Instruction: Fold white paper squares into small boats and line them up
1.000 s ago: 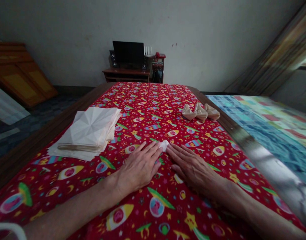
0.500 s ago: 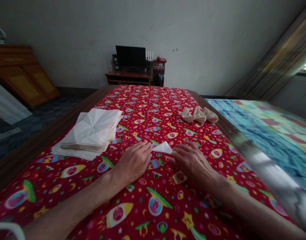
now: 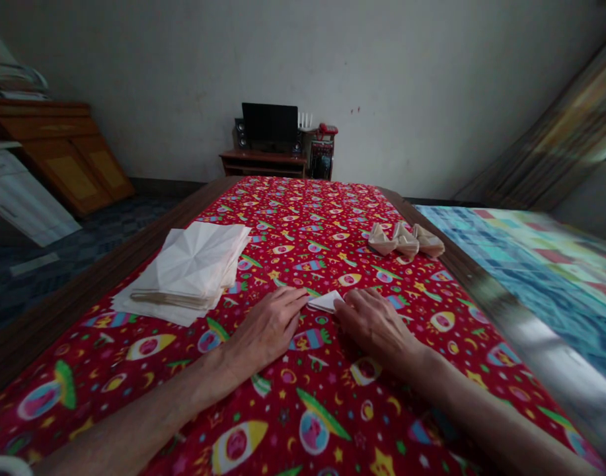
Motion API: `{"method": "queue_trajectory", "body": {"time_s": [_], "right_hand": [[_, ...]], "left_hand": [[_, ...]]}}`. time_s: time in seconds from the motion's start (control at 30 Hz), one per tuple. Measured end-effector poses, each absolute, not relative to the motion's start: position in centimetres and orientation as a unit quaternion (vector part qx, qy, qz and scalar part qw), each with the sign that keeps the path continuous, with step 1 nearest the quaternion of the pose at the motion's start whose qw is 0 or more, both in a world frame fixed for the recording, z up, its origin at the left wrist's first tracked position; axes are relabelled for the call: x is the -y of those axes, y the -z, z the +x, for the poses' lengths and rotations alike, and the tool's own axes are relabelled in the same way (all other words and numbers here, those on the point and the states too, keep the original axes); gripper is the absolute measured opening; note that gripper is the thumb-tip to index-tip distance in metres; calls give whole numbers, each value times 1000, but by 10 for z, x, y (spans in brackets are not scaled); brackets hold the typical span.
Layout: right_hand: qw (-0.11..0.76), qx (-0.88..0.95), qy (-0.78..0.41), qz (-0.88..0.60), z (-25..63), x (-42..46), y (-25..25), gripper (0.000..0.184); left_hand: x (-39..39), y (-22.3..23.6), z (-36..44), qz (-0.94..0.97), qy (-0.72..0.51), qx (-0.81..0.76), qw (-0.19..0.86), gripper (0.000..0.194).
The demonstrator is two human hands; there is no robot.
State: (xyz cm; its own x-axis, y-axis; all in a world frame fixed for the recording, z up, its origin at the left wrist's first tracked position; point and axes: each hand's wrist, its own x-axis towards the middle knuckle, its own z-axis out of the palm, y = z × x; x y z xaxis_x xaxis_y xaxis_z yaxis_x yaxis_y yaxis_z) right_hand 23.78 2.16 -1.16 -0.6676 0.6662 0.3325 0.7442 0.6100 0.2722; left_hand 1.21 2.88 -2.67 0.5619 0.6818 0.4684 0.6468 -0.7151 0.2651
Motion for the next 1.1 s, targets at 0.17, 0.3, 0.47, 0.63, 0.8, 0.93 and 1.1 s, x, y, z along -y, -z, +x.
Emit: {"method": "queue_trajectory", "body": {"time_s": [0.17,0.3,0.47,0.63,0.8,0.93,1.1], "right_hand": [[118,885,210,-398,230,-20,8,13],[166,865,222,-417,226,-18,9,17],[204,861,205,-418,220,-12,11,14],[258,858,165,-411,213,-12,19,16],[333,846,69,-411,210,-16,31,11],[361,831,-42,-421,211,-15,31,5],[355,827,-77,-429,213,-14,21,4]], "left_hand": [[-28,26,19,867,-303,-390,61,29],[-23,21,30,866,-294,-395,92,22],[-21,14,40,840,-302,-428,140,28],[-21,12,46,797,-318,-479,187,25],[-23,15,52,798,-344,-463,178,14],[-25,18,52,800,-352,-458,163,12],[-23,16,50,819,-355,-427,145,17]]}}
